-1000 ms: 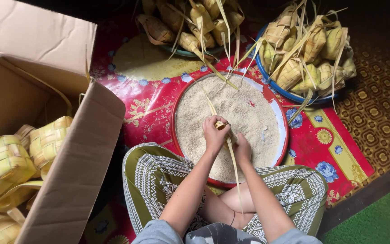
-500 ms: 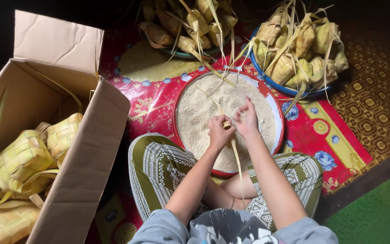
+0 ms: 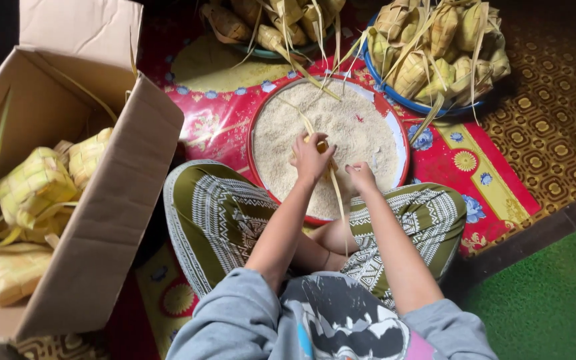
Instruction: Filling woven palm leaf pouches with raw rice to prepare ketupat
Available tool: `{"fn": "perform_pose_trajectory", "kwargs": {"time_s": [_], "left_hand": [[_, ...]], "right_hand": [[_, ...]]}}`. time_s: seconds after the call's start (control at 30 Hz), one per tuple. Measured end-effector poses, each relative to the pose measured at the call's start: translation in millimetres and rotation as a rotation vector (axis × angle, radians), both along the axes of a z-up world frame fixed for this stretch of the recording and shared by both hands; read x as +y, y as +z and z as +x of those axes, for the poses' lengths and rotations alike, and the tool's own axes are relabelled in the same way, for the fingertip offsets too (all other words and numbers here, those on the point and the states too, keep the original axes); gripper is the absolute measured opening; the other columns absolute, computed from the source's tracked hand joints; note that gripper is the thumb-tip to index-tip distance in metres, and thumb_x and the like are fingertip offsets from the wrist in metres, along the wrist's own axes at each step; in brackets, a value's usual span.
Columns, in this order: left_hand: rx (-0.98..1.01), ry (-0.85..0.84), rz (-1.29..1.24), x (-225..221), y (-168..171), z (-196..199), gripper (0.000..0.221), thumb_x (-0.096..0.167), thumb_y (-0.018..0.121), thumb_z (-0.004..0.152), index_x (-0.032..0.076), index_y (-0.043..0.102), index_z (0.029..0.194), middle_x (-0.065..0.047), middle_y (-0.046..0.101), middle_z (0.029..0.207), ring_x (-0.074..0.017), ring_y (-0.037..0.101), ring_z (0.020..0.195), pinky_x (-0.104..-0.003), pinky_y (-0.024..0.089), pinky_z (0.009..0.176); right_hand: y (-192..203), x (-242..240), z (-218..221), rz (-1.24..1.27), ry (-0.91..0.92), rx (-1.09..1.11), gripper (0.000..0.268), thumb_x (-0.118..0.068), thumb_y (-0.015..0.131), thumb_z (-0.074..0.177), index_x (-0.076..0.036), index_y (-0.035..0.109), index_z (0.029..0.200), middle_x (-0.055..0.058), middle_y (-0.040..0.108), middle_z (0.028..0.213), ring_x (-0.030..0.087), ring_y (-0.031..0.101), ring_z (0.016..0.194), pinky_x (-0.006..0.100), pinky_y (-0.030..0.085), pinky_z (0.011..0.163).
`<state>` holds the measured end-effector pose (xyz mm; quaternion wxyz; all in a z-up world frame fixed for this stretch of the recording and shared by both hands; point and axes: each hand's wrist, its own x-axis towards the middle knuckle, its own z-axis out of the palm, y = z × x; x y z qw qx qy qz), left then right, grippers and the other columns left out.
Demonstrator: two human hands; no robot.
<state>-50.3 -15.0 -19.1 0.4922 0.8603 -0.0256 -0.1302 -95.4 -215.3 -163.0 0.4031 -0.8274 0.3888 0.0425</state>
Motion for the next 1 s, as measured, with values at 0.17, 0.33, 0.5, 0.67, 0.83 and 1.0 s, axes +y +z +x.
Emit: {"fn": "perform_pose_trajectory", "kwargs": {"time_s": [0.17, 0.33, 0.5, 0.67, 0.83, 1.0], "left_hand": [[-0.062, -0.058, 0.21, -5, -7, 7, 0.038, 0.056, 0.062, 0.094, 0.038, 0.06, 0.127, -0.006, 0.039, 0.149, -0.0314, 0.033, 0.142, -0.073, 0.037, 0.1], [-0.098, -0.137, 0.445, -9, 2, 10, 0.042, 0.052, 0.061, 0.098, 0.039, 0.055, 0.137, -0.008, 0.042, 0.149, -0.0323, 0.036, 0.141, -0.079, 0.034, 0.097], [-0.13, -0.279, 0.544, 1, -8, 23, 0.049, 0.058, 0.062, 0.097, 0.041, 0.048, 0.141, -0.011, 0.044, 0.145, -0.0364, 0.042, 0.136, -0.08, 0.04, 0.09], [-0.056, -0.394, 0.64, 9, 18, 38, 0.05, 0.065, 0.057, 0.096, 0.043, 0.051, 0.14, -0.011, 0.049, 0.141, -0.0379, 0.049, 0.134, -0.071, 0.045, 0.093], [-0.058, -0.621, 0.801, 1, 30, 72, 0.051, 0.072, 0.047, 0.094, 0.045, 0.057, 0.136, -0.015, 0.061, 0.134, -0.0379, 0.06, 0.127, -0.054, 0.05, 0.101], [0.022, -0.886, 0.926, 8, 71, 70, 0.057, 0.063, 0.044, 0.099, 0.034, 0.046, 0.149, -0.02, 0.056, 0.144, -0.0368, 0.052, 0.136, -0.052, 0.044, 0.112]], "right_hand": [[112, 69, -31, -0.01, 0.179, -0.206, 0.041, -0.04, 0.065, 0.094, -0.016, 0.063, 0.128, 0.017, 0.063, 0.128, 0.037, 0.062, 0.122, 0.047, 0.05, 0.105], [139, 86, -40, 0.155, 0.199, -0.367, 0.048, -0.05, 0.069, 0.096, -0.016, 0.061, 0.129, 0.013, 0.063, 0.129, 0.032, 0.064, 0.121, 0.045, 0.05, 0.106], [147, 105, -58, 0.334, 0.264, -0.482, 0.057, -0.048, 0.073, 0.096, -0.011, 0.055, 0.135, 0.019, 0.061, 0.133, 0.036, 0.062, 0.123, 0.048, 0.049, 0.107], [138, 101, -68, 0.462, 0.285, -0.424, 0.071, -0.05, 0.082, 0.089, -0.012, 0.048, 0.138, 0.021, 0.06, 0.133, 0.036, 0.06, 0.126, 0.049, 0.051, 0.106], [122, 78, -47, 0.459, 0.126, -0.286, 0.064, -0.059, 0.086, 0.082, -0.019, 0.051, 0.119, 0.006, 0.065, 0.109, 0.019, 0.067, 0.101, 0.033, 0.06, 0.084], [153, 87, -50, 0.568, 0.108, -0.303, 0.045, -0.037, 0.074, 0.088, -0.013, 0.049, 0.118, 0.005, 0.068, 0.086, 0.014, 0.067, 0.074, 0.024, 0.056, 0.064]]}}
